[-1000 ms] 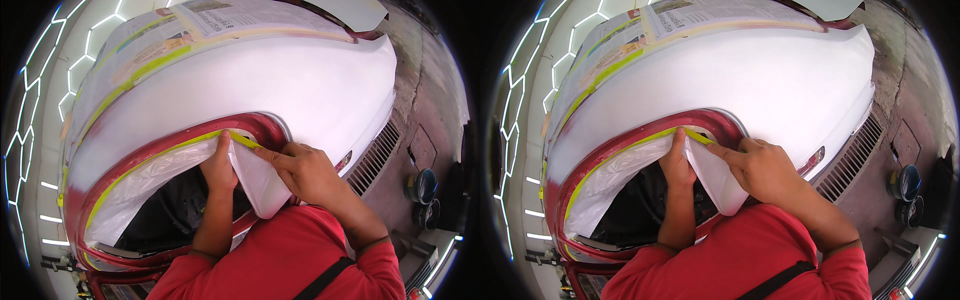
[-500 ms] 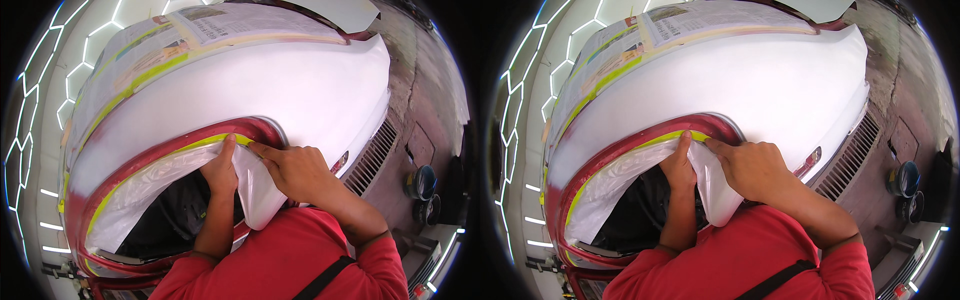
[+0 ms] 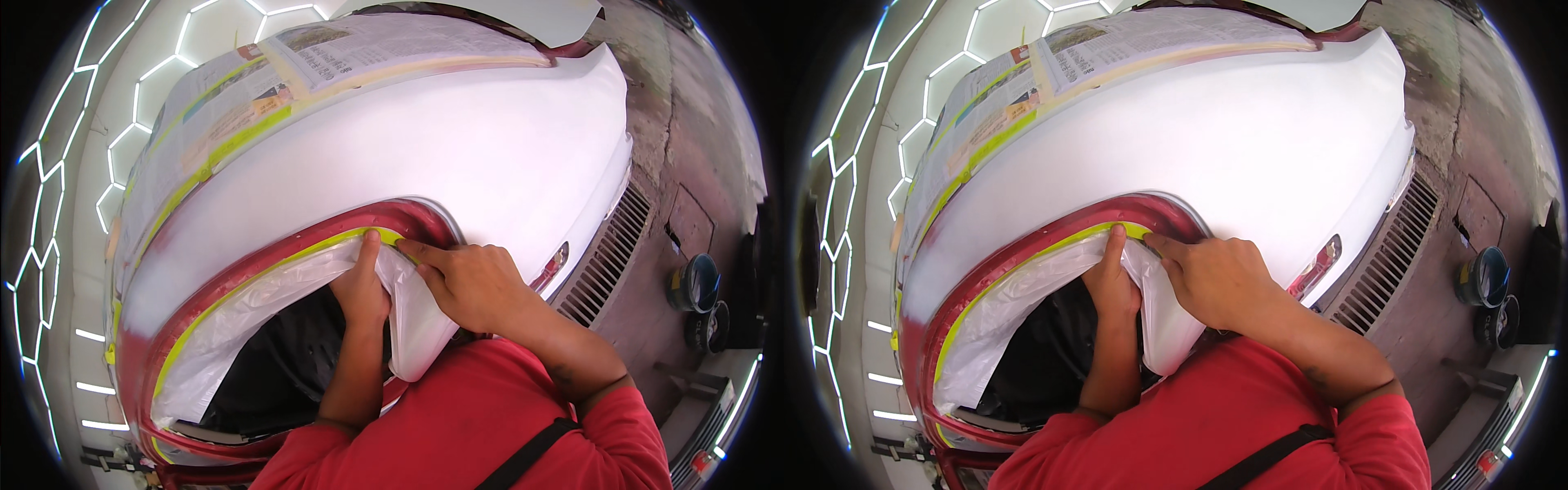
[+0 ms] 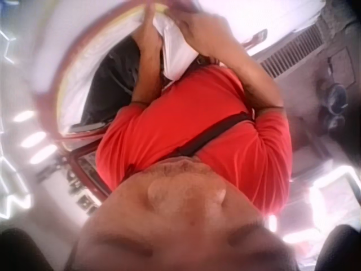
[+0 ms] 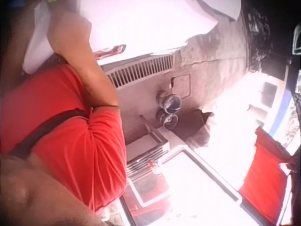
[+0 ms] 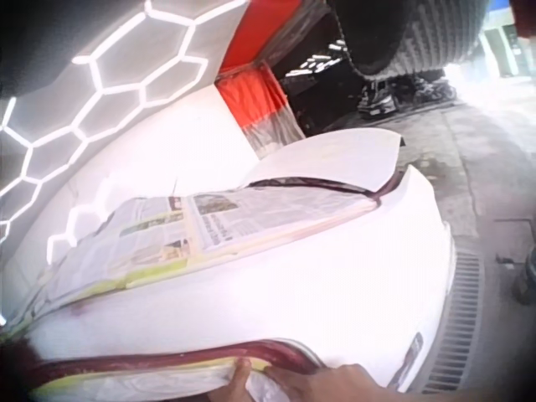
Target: The person applies yellow masking tape along the edges of a red car door frame and places a plastic sheet inside the door opening to cover the interior. They smooth the tape and plastic, then use a utility knife to trim the tape. Finally, they adjust the plastic sheet to ensure full coverage.
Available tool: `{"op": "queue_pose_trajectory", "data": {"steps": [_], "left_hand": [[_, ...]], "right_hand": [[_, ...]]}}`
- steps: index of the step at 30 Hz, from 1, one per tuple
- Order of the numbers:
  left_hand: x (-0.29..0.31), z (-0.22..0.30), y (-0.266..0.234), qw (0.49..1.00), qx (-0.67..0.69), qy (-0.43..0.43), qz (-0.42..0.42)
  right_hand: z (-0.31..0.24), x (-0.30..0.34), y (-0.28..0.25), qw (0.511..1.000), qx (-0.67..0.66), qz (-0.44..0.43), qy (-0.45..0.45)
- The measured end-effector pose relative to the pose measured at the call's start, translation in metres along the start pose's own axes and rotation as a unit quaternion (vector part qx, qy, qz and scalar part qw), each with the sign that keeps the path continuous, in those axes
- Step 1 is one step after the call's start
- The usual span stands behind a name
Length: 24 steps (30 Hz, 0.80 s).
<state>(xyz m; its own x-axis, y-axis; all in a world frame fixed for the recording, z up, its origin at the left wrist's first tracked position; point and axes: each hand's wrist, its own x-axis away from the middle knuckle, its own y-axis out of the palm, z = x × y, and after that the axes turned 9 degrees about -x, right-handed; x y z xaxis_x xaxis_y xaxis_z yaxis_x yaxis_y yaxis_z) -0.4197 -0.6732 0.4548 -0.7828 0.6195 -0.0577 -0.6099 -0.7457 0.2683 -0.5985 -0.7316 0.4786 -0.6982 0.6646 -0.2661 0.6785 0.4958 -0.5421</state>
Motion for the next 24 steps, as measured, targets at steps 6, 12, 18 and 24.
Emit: {"op": "queue_pose_trajectory", "data": {"steps": [6, 12, 18, 24], "left_hand": [[-0.002, 0.002, -0.006, 0.997, -0.018, 0.009, -0.069], [-0.003, -0.005, 0.001, 0.996, -0.045, 0.073, -0.018], [-0.003, -0.002, 0.000, 0.993, -0.099, 0.070, -0.011], [0.008, 0.005, -0.004, 0.992, -0.072, 0.005, -0.106]], "right_hand": [[-0.001, 0.006, -0.001, 1.000, 0.003, 0.021, -0.012], [-0.001, 0.001, -0.001, 1.000, 0.015, 0.007, -0.006], [0.001, -0.003, 0.003, 1.000, -0.004, 0.016, -0.014], [0.002, -0.003, 0.003, 1.000, -0.019, 0.017, 0.001]]}}
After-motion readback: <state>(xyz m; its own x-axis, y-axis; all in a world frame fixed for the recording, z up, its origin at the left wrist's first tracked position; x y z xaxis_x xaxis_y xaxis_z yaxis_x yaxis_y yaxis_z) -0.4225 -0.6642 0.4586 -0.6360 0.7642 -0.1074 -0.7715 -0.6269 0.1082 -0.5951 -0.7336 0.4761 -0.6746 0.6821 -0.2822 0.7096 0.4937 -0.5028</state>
